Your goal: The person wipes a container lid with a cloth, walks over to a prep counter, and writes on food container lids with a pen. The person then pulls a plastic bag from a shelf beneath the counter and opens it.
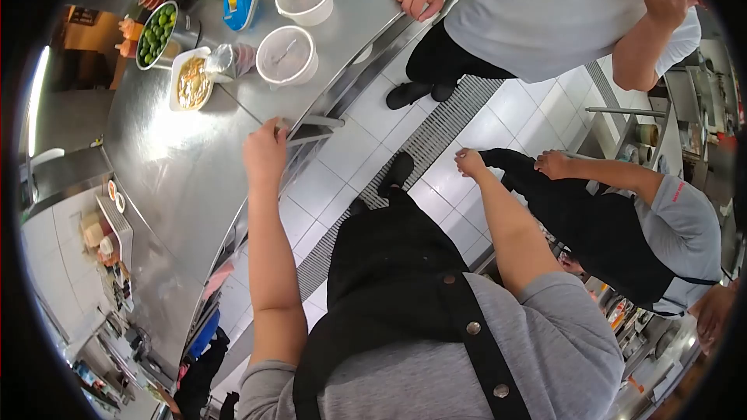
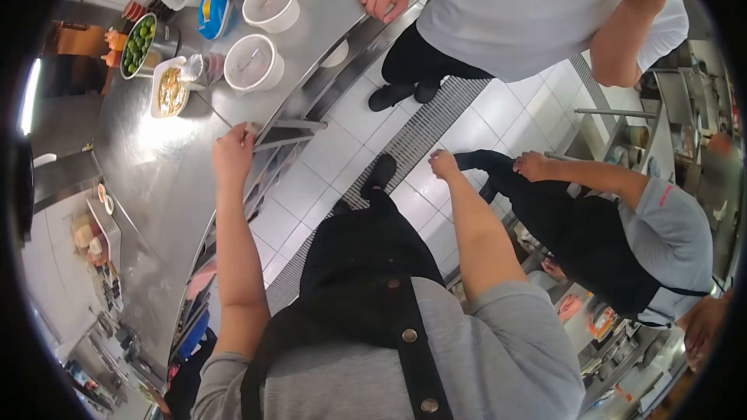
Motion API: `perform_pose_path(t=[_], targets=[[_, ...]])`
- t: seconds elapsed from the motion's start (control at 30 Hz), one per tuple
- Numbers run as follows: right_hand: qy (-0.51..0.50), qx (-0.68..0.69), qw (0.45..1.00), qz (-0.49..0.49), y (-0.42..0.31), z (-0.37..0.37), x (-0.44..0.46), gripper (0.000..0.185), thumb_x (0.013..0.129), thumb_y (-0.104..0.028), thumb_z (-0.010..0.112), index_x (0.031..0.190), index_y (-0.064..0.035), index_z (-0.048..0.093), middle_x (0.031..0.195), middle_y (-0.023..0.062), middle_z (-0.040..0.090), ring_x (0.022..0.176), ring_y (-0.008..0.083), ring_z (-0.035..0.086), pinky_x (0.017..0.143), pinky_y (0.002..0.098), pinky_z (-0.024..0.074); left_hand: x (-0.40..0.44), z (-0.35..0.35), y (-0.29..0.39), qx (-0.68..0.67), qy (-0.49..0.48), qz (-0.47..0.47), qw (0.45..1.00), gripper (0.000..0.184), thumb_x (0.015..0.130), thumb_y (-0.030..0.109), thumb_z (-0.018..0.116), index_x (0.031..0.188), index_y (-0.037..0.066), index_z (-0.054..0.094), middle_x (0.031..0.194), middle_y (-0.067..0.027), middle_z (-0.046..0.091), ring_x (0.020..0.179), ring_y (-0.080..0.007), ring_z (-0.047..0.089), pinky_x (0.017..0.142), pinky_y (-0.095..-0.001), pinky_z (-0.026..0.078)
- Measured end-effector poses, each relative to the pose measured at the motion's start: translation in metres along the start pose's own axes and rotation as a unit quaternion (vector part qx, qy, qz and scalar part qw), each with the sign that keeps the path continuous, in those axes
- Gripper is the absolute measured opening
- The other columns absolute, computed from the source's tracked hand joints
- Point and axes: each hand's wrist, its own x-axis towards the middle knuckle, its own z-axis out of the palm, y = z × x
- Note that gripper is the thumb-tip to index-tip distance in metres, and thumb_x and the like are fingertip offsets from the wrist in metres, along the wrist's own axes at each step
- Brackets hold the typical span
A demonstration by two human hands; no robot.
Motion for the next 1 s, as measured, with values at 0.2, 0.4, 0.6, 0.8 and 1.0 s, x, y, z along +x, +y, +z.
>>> perform_pose_path(t=[0.2,0.4,0.6,0.8,1.0], targets=[[-0.044,0.066,0.988,0.136,0.080,0.039,-0.079,0.020,0.088,-0.021,0.059,0.105,-0.0103,0.060,0.075,0.0052,0.060,0.063,0.0163,0.059,0.057,0.0369,0.0515,-0.032,-0.009,-0.056,-0.163,0.012,0.074,0.984,0.029,0.086,0.018,0.068,0.111,0.005,0.068,0.108,-0.0177,0.068,0.104,-0.0317,0.065,0.088,-0.0380,0.049],[-0.098,0.056,0.964,0.241,0.152,0.090,-0.152,0.016,0.088,-0.021,0.059,0.100,-0.0116,0.057,0.075,0.0052,0.057,0.064,0.0175,0.059,0.060,0.0421,0.0518,-0.075,-0.020,-0.188,-0.057,0.292,0.014,0.955,0.031,0.088,0.018,0.067,0.117,0.007,0.065,0.133,-0.0197,0.054,0.125,-0.0341,0.051,0.103,-0.0411,0.040],[-0.132,-0.042,0.970,0.201,0.168,0.129,-0.167,0.025,0.086,-0.019,0.060,0.109,-0.0105,0.059,0.079,0.0062,0.061,0.061,0.0186,0.060,0.057,0.0427,0.0527,-0.114,-0.006,-0.271,-0.042,0.356,-0.066,0.931,0.033,0.090,0.022,0.064,0.117,0.003,0.063,0.135,-0.0229,0.051,0.128,-0.0366,0.046,0.105,-0.0440,0.037],[-0.014,-0.180,0.975,-0.133,0.149,0.162,-0.120,0.023,0.083,-0.018,0.063,0.102,-0.0043,0.066,0.069,0.0091,0.066,0.057,0.0192,0.063,0.054,0.0352,0.0526,-0.116,0.010,-0.232,0.086,0.333,-0.097,0.934,0.039,0.092,0.032,0.058,0.116,0.002,0.063,0.132,-0.0198,0.054,0.125,-0.0332,0.049,0.105,-0.0442,0.037],[0.010,-0.058,0.982,-0.178,0.058,0.194,-0.144,0.022,0.083,-0.013,0.063,0.102,-0.0034,0.066,0.070,0.0094,0.066,0.062,0.0180,0.064,0.060,0.0318,0.0518,-0.116,0.005,-0.230,0.095,0.318,-0.099,0.938,0.039,0.093,0.034,0.055,0.116,0.004,0.062,0.132,-0.0189,0.054,0.125,-0.0313,0.049,0.103,-0.0439,0.037]])
